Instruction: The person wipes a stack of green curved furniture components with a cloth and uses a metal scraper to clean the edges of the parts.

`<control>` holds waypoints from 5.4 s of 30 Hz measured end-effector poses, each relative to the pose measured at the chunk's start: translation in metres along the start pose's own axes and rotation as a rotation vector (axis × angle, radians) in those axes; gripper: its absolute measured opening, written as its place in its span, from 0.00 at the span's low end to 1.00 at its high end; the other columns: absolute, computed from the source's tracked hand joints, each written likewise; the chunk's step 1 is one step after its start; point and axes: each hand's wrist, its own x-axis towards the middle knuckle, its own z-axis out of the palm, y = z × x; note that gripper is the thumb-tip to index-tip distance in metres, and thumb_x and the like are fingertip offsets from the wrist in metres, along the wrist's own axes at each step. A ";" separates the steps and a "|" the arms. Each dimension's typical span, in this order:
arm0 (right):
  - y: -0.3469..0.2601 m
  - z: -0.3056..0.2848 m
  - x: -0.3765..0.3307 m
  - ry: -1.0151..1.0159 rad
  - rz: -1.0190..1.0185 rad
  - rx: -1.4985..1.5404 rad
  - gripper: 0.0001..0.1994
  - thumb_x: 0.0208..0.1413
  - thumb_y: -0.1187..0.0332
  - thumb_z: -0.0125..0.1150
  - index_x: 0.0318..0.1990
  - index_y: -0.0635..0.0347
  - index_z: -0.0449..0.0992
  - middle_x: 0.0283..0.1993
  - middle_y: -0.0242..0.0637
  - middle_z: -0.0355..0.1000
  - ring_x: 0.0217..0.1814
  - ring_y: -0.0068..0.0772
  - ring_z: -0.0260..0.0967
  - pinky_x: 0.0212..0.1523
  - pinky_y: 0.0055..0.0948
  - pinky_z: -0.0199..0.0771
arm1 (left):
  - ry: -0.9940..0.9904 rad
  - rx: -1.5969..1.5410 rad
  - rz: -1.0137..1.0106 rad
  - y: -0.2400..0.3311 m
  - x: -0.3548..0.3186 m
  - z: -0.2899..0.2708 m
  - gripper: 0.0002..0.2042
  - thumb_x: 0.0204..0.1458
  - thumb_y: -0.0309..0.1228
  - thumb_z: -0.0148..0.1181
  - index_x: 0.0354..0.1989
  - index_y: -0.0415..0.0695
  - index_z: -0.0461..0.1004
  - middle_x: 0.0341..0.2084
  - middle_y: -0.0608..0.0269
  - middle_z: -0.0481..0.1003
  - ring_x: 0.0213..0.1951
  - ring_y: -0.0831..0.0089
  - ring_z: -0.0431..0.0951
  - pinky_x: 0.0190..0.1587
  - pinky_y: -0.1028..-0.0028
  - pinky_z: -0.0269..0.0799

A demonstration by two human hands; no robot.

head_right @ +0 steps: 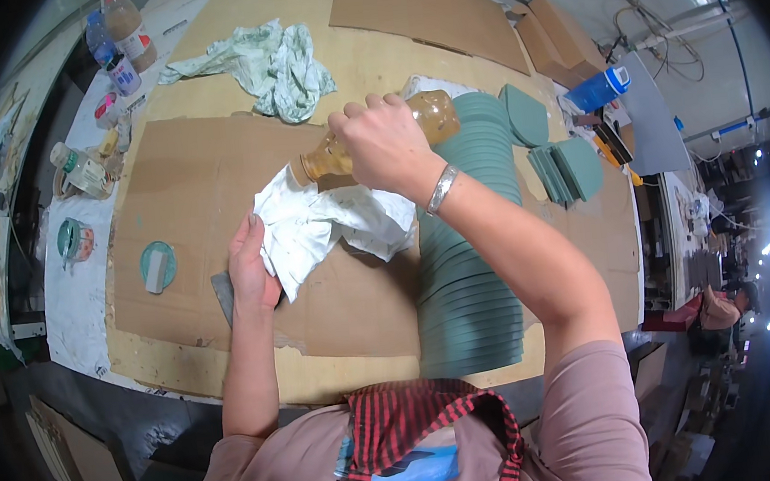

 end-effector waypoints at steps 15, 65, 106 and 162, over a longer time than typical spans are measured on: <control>0.004 0.036 -0.001 -0.024 0.071 0.104 0.13 0.35 0.76 0.59 0.34 0.58 0.76 0.30 0.37 0.73 0.36 0.46 0.72 0.38 0.41 0.72 | 0.031 -0.031 -0.070 -0.001 0.000 -0.006 0.21 0.68 0.32 0.44 0.64 0.32 0.60 0.58 0.47 0.70 0.57 0.59 0.75 0.60 0.61 0.72; -0.073 0.044 -0.414 0.403 0.807 1.570 0.60 0.34 0.75 0.78 0.75 0.64 0.41 0.77 0.52 0.43 0.79 0.44 0.41 0.75 0.36 0.45 | -0.940 1.577 0.160 -0.110 -0.136 0.123 0.18 0.55 0.23 0.58 0.55 0.49 0.78 0.59 0.63 0.74 0.66 0.55 0.66 0.68 0.50 0.53; -0.004 0.042 -0.350 0.342 0.812 1.651 0.58 0.50 0.51 0.70 0.73 0.75 0.34 0.77 0.63 0.35 0.81 0.50 0.33 0.76 0.38 0.37 | -0.116 1.041 -0.169 -0.122 -0.066 0.135 0.15 0.59 0.21 0.53 0.54 0.33 0.75 0.43 0.61 0.77 0.46 0.75 0.74 0.50 0.74 0.70; -0.047 0.010 -0.365 0.179 0.554 0.784 0.66 0.31 0.38 0.77 0.73 0.67 0.46 0.76 0.63 0.39 0.76 0.65 0.42 0.72 0.54 0.48 | -0.606 1.233 0.642 -0.159 -0.124 0.110 0.16 0.51 0.14 0.59 0.48 0.36 0.79 0.36 0.59 0.71 0.38 0.68 0.72 0.45 0.74 0.68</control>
